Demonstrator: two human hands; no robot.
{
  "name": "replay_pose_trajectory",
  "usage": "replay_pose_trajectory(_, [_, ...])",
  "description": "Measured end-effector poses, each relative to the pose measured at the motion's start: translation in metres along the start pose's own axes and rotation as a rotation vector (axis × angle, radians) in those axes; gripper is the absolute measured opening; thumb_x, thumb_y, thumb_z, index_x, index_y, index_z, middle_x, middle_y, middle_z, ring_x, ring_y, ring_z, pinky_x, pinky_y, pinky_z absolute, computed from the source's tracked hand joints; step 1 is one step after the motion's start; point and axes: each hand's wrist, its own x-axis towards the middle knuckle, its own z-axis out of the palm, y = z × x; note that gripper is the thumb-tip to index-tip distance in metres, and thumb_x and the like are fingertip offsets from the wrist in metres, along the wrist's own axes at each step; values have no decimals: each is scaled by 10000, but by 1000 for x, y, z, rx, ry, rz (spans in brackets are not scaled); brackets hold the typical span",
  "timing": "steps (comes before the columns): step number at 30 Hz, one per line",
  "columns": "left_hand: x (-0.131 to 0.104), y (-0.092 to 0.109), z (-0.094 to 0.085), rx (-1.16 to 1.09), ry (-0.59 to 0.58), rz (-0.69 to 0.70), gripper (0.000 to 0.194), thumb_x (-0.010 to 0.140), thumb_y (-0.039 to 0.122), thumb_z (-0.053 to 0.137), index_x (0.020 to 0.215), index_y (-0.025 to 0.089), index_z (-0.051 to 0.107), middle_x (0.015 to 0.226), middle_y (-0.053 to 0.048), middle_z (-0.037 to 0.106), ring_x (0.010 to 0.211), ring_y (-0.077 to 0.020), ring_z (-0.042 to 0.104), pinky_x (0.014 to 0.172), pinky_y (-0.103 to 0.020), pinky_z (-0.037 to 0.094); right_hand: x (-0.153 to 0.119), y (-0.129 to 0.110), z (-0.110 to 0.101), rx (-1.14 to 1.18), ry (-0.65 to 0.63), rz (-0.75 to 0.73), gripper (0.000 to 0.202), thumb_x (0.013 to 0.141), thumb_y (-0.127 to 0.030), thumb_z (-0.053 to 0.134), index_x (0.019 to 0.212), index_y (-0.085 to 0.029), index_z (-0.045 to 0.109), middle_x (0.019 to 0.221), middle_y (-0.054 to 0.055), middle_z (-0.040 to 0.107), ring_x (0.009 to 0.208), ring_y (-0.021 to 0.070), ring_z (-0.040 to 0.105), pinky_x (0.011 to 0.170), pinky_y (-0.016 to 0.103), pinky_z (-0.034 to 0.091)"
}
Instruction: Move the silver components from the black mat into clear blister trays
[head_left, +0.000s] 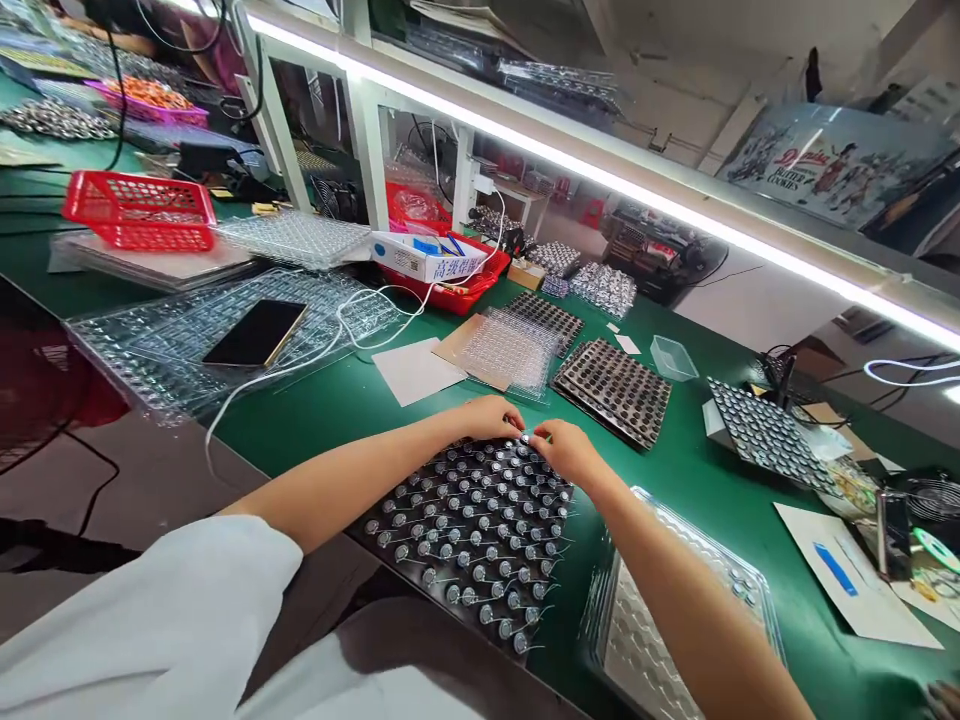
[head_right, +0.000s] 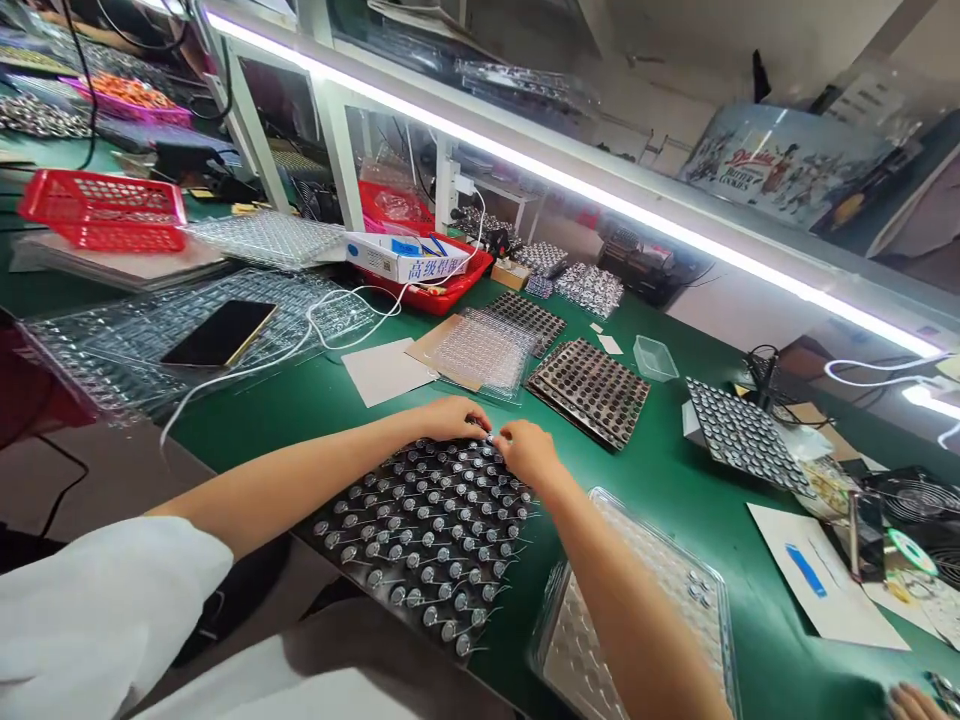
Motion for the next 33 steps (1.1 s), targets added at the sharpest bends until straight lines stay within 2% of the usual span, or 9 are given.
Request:
replay_pose_trajectory(3, [1, 1, 0, 18, 9, -6, 206, 701, 345, 656, 871, 259, 736, 892, 10, 731, 838, -162, 627, 701, -201, 409, 18, -4, 11, -10, -44, 24, 157, 836, -308, 572, 863, -198, 681, 896, 50, 698, 831, 164, 616, 708, 248, 415])
replay_pose_trajectory(6, [5, 3, 2, 31, 76, -61, 138, 698, 286, 651, 802, 238, 727, 824, 7, 724, 781, -160, 620, 667, -210, 402, 24, -5, 14, -17, -29, 35, 130, 821, -271, 579, 803, -183, 673, 842, 54, 694, 798, 170, 608, 689, 253, 401])
replay_pose_trajectory(12, [9, 10, 9, 35, 159, -67, 125, 733, 276, 570, 761, 202, 666, 797, -22, 697, 773, -181, 590, 690, -238, 408, 10, -16, -2, -6, 79, 78, 136, 851, -236, 517, 846, -172, 637, 921, 76, 679, 859, 172, 587, 731, 260, 388])
replay_pose_trajectory(15, [7, 10, 5, -23, 256, -48, 186, 755, 352, 533, 809, 219, 652, 829, -14, 697, 800, -187, 591, 725, -247, 416, -22, -9, -23, 36, 125, 76, 129, 877, -288, 511, 898, -208, 610, 904, 14, 679, 835, 127, 582, 728, 221, 382])
replay_pose_trajectory(19, [4, 18, 1, -127, 331, -14, 288, 730, 467, 567, 842, 219, 663, 801, -4, 697, 768, -188, 607, 717, -252, 432, -109, 28, -54, 201, 227, 27, 135, 895, -296, 488, 879, -208, 590, 834, -12, 665, 751, 106, 573, 694, 206, 391])
replay_pose_trajectory(23, [-3, 56, 12, -271, 209, -41, 332, 663, 496, 654, 837, 213, 667, 697, 10, 684, 671, -169, 612, 634, -246, 448, -210, 99, -73, 158, 304, 196, 141, 872, -237, 475, 872, -189, 607, 818, 5, 654, 758, 128, 578, 715, 234, 410])
replay_pose_trajectory(26, [-1, 102, 36, -397, 61, -5, 289, 658, 460, 682, 788, 202, 664, 670, 12, 674, 654, -156, 609, 619, -246, 465, -256, 150, -76, -3, 252, 286, 166, 867, -208, 450, 876, -180, 614, 824, 17, 650, 767, 147, 574, 716, 256, 406])
replay_pose_trajectory(29, [10, 151, 72, -542, -95, 12, 249, 659, 384, 706, 789, 176, 660, 665, 2, 667, 618, -135, 598, 612, -253, 481, -270, 175, -72, -208, 86, 256, 187, 864, -154, 447, 864, -182, 631, 843, 28, 660, 773, 153, 576, 707, 261, 379])
replay_pose_trajectory(33, [25, 202, 124, -654, -248, 21, 174, 660, 246, 708, 783, 136, 653, 633, -4, 647, 569, -108, 575, 582, -243, 477, -258, 179, -69, -467, -89, 143, 226, 804, -36, 481, 847, -183, 647, 858, 50, 667, 792, 151, 586, 691, 260, 333])
